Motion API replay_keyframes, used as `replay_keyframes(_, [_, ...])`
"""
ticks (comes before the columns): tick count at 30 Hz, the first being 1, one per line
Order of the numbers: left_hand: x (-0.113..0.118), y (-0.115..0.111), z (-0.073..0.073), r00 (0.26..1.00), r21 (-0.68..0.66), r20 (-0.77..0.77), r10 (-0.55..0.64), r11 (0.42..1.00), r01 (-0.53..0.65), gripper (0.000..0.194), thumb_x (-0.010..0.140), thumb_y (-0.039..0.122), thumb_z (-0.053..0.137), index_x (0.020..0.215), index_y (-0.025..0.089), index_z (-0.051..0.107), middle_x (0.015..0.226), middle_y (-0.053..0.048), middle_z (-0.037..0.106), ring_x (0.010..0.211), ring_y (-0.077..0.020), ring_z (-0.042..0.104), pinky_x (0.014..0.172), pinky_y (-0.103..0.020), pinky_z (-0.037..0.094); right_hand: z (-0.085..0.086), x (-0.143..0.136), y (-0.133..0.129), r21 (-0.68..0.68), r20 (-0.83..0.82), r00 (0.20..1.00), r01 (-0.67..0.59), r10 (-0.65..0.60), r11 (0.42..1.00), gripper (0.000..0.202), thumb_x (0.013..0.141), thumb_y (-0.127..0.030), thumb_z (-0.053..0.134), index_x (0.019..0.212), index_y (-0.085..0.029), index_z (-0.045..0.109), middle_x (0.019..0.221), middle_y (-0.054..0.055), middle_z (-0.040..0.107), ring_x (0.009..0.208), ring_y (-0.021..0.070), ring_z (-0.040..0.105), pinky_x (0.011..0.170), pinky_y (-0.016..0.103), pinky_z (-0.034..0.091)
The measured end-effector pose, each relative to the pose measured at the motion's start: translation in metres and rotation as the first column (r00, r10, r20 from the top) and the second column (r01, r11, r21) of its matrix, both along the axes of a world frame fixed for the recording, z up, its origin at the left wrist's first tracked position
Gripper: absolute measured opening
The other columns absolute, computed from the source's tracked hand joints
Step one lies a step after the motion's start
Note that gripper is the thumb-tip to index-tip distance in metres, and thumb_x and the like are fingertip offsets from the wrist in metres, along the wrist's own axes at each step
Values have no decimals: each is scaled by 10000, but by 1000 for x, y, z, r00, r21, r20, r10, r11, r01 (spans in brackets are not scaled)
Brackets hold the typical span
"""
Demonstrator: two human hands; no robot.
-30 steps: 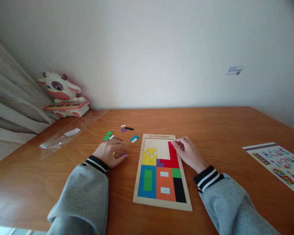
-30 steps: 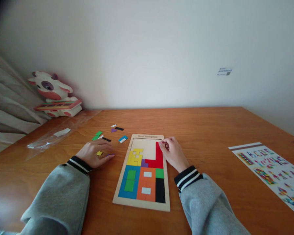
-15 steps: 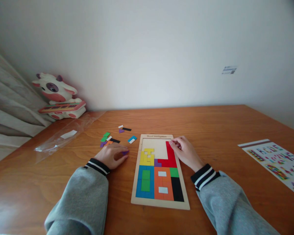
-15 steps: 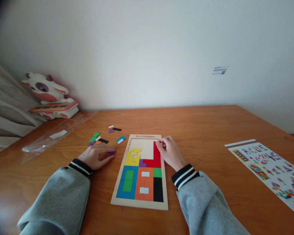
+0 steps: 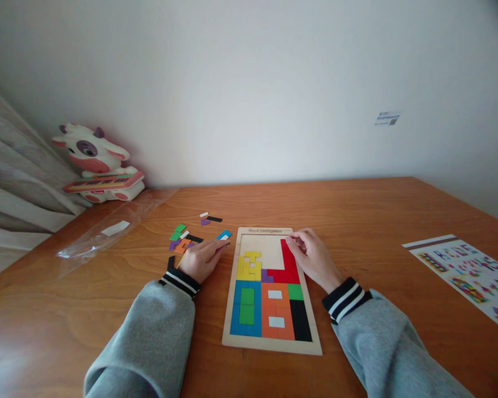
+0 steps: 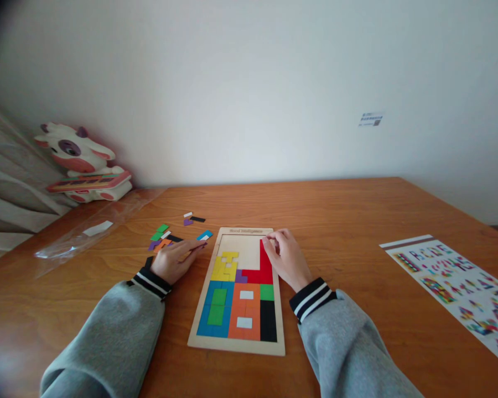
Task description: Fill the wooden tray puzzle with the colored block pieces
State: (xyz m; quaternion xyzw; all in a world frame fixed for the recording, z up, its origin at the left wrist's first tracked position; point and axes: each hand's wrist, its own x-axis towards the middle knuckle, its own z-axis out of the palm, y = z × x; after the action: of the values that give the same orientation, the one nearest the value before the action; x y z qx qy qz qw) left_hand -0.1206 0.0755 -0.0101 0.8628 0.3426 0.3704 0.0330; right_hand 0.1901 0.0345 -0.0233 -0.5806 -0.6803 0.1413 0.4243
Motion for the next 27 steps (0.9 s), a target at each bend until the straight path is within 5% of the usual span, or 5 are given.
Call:
replay_keyframes(7, [55, -25, -2, 920, -259, 391, 14, 961, 95, 200, 899, 299, 630, 1045, 172, 684, 935, -63, 749, 832, -165, 734, 756, -289, 637, 22, -24, -16, 147, 17, 975, -222, 222, 964, 193, 942, -304, 525, 1102, -242, 613, 1052, 76, 657, 899, 212, 625, 859, 395, 524])
replay_keyframes(12, [74, -33, -7, 871, -339, 490, -44, 910, 237, 211, 875, 344, 665, 972, 158, 688, 881, -63, 748, 774, -167, 736, 709, -286, 643, 25, -37, -22, 160, -31, 931, -354, 363, 922, 145, 939, -304, 561, 1044, -243, 640, 989, 52, 689, 850, 183, 642, 809, 350, 542])
replay_keyframes(16, [71, -32, -2, 937, -260, 342, -68, 952, 164, 168, 885, 329, 657, 954, 182, 697, 889, -57, 752, 809, -171, 722, 765, -305, 620, 24, -41, -24, 105, -116, 927, -346, 357, 932, 144, 936, -344, 562, 919, -229, 647, 885, 46, 707, 804, 184, 656, 745, 330, 545])
replay_keyframes(21, [60, -28, -2, 994, -94, -41, -102, 991, 98, 395, 873, 373, 647, 1228, 201, 617, 1136, -108, 706, 1122, -254, 630, 978, -432, 528, 16, -32, -16, 24, -361, 925, -120, 120, 992, 221, 895, -427, 596, 895, -207, 620, 863, 70, 727, 760, 192, 677, 708, 328, 556])
replay_keyframes(27, [57, -30, -2, 981, -88, -134, -140, 988, 128, 357, 880, 396, 630, 1175, 194, 640, 1013, -91, 738, 983, -233, 676, 928, -403, 539, 0, -4, 5, 10, -479, 875, 89, -73, 996, 345, 820, -515, 654, 931, -188, 645, 927, 109, 740, 815, 230, 700, 751, 386, 572])
